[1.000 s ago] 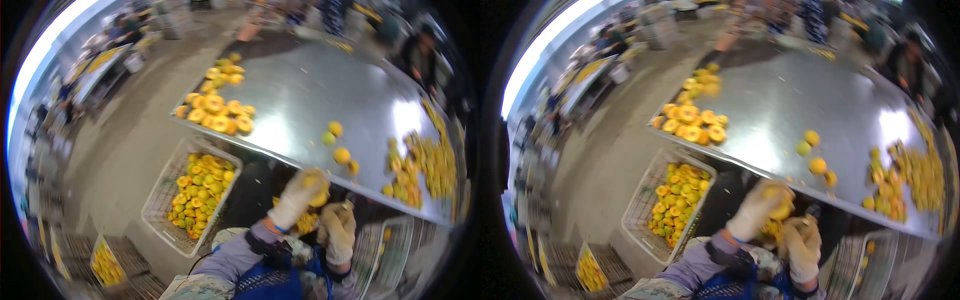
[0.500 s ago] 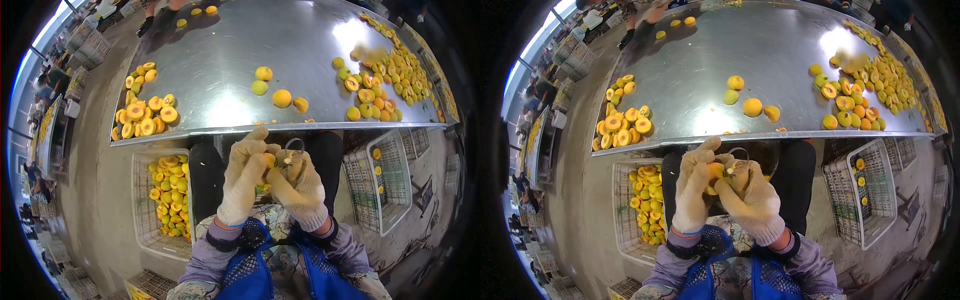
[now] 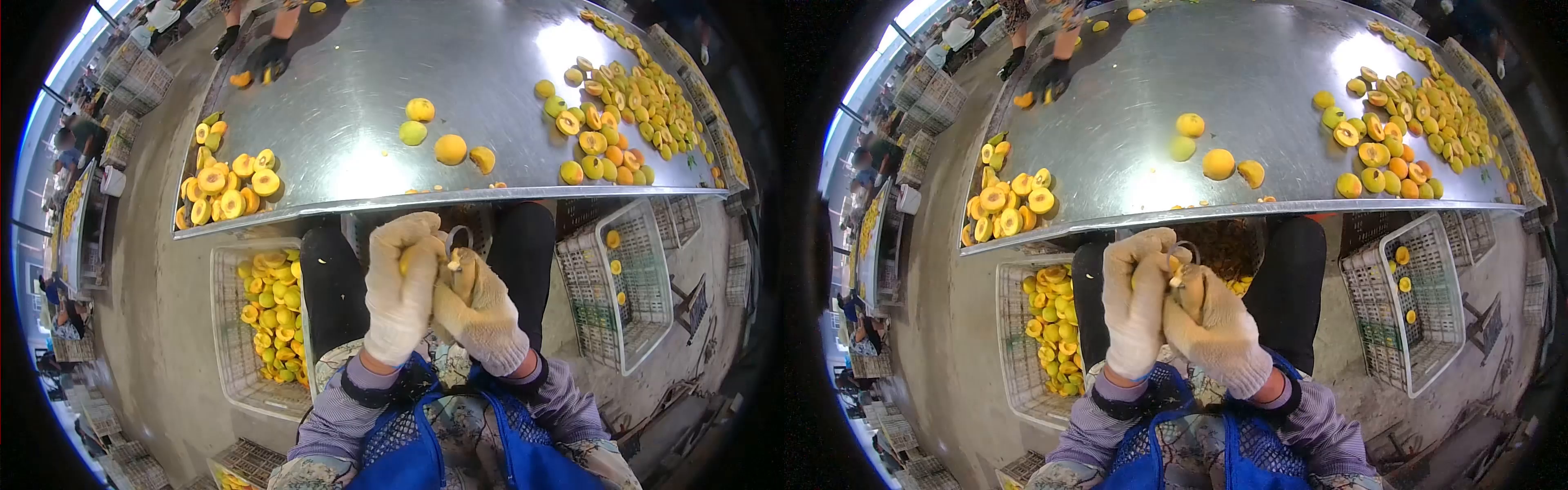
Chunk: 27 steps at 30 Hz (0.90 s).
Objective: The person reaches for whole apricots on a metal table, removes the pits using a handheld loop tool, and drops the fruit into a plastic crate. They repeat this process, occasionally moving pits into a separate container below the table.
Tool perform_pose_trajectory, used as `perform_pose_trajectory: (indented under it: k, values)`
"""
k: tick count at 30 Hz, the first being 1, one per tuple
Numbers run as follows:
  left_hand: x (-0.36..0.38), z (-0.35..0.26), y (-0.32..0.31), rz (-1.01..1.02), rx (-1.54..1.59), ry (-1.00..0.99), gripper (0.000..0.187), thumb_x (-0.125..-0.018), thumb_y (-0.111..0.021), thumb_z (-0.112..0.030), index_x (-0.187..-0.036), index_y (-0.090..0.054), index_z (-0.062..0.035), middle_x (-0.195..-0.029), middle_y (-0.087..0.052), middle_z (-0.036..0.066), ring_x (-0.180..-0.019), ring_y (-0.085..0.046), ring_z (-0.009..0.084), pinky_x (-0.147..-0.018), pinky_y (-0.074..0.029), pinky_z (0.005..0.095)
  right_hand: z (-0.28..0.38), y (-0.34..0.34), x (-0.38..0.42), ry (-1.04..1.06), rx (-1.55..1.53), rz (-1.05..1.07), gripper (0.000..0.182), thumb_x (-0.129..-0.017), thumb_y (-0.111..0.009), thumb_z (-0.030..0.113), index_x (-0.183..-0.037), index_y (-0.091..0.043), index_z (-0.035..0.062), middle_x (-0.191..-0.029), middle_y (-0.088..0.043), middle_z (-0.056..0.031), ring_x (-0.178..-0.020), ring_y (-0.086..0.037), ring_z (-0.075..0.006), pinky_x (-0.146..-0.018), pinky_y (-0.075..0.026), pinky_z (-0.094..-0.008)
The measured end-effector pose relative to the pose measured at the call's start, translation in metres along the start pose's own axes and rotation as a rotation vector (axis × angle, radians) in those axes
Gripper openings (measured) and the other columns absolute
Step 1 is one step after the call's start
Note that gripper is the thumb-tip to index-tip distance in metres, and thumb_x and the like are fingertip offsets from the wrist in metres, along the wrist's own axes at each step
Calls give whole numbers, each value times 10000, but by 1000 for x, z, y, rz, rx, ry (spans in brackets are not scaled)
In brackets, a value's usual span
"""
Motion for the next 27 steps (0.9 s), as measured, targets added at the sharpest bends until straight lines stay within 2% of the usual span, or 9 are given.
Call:
perform_pose_trajectory:
  k: [1, 3, 4, 7, 11, 13, 14, 19, 27]
  values:
    - [-2, -3, 1, -3, 0, 0, 166, -966, -518, -101, -1112, -511, -23, -1198, -574, 144, -1011, -606, 191, -872, -506, 317, -3, -4, 2, -37, -35, 34, 281, -857, -640, 247, -1042, -565, 49, -808, -625, -115, -697, -636, -232, -667, -510, -350]
    - [-4, 17, 1, -34, 355, 315, 230, -1004, -498, -231, -1114, -505, -29, -1198, -571, 147, -1019, -615, 225, -863, -526, 342, -5, -12, 1, -56, -61, 92, 281, -853, -662, 226, -1027, -562, 30, -788, -628, -86, -689, -627, -182, -653, -508, -312]
    - [-6, 15, 4, -47, 271, 295, 339, -1025, -439, -346, -1145, -497, -34, -1211, -565, 146, -1035, -615, 245, -871, -534, 363, -9, -9, 2, -70, -151, 28, 281, -848, -676, 207, -1027, -560, 23, -790, -629, -65, -690, -612, -144, -646, -504, -292]
    - [-7, 10, 10, -21, 316, 217, 384, -1028, -411, -373, -1177, -496, -30, -1200, -575, 150, -1046, -610, 246, -885, -527, 364, -9, -1, 1, -131, -279, -64, 275, -837, -703, 142, -1031, -555, 16, -800, -613, 2, -693, -565, -61, -638, -493, -242]
    - [-4, 7, 7, 7, 233, 249, 467, -1021, -416, -403, -1260, -477, -7, -1167, -591, 166, -1064, -603, 230, -906, -523, 354, -4, 9, -5, 56, -204, -185, 297, -842, -711, 174, -1045, -554, 25, -839, -620, -22, -744, -605, -87, -649, -500, -267]
    - [-4, 10, 10, 26, 232, 253, 470, -1019, -425, -398, -1279, -466, -8, -1198, -579, 163, -1080, -600, 234, -898, -529, 353, 30, 3, -1, 456, 345, -119, 336, -845, -705, 226, -1061, -546, 23, -865, -626, -41, -752, -617, -108, -654, -501, -281]
    - [-4, 12, 12, 39, 229, 256, 476, -1017, -435, -393, -1299, -455, -10, -1229, -567, 160, -1096, -597, 238, -890, -536, 353, 32, 3, 0, 457, 345, -117, 336, -845, -705, 226, -1061, -546, 23, -865, -626, -41, -752, -617, -108, -654, -501, -281]
    - [-13, 10, 29, -99, 454, 206, 459, -1025, -427, -367, -1316, -445, -12, -1309, -526, 171, -1182, -557, 271, -872, -548, 349, -4, -17, 4, -219, -161, 217, 326, -886, -646, 272, -1059, -534, 20, -777, -593, -55, -701, -600, -153, -659, -498, -304]
    - [-10, -5, 25, 7, 337, 101, 480, -1034, -389, -391, -1288, -484, 5, -1257, -543, 169, -1135, -565, 277, -964, -492, 391, 1, -30, 3, -56, -22, 344, 311, -901, -626, 313, -1021, -550, 36, -698, -581, -51, -641, -591, -151, -603, -490, -293]
Point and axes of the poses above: each hand's wrist, its own x-axis away from the middle knuckle, its own y-axis out of the back of the hand, z = x × y, the point moved 9 cm from there along -x, towards the middle knuckle
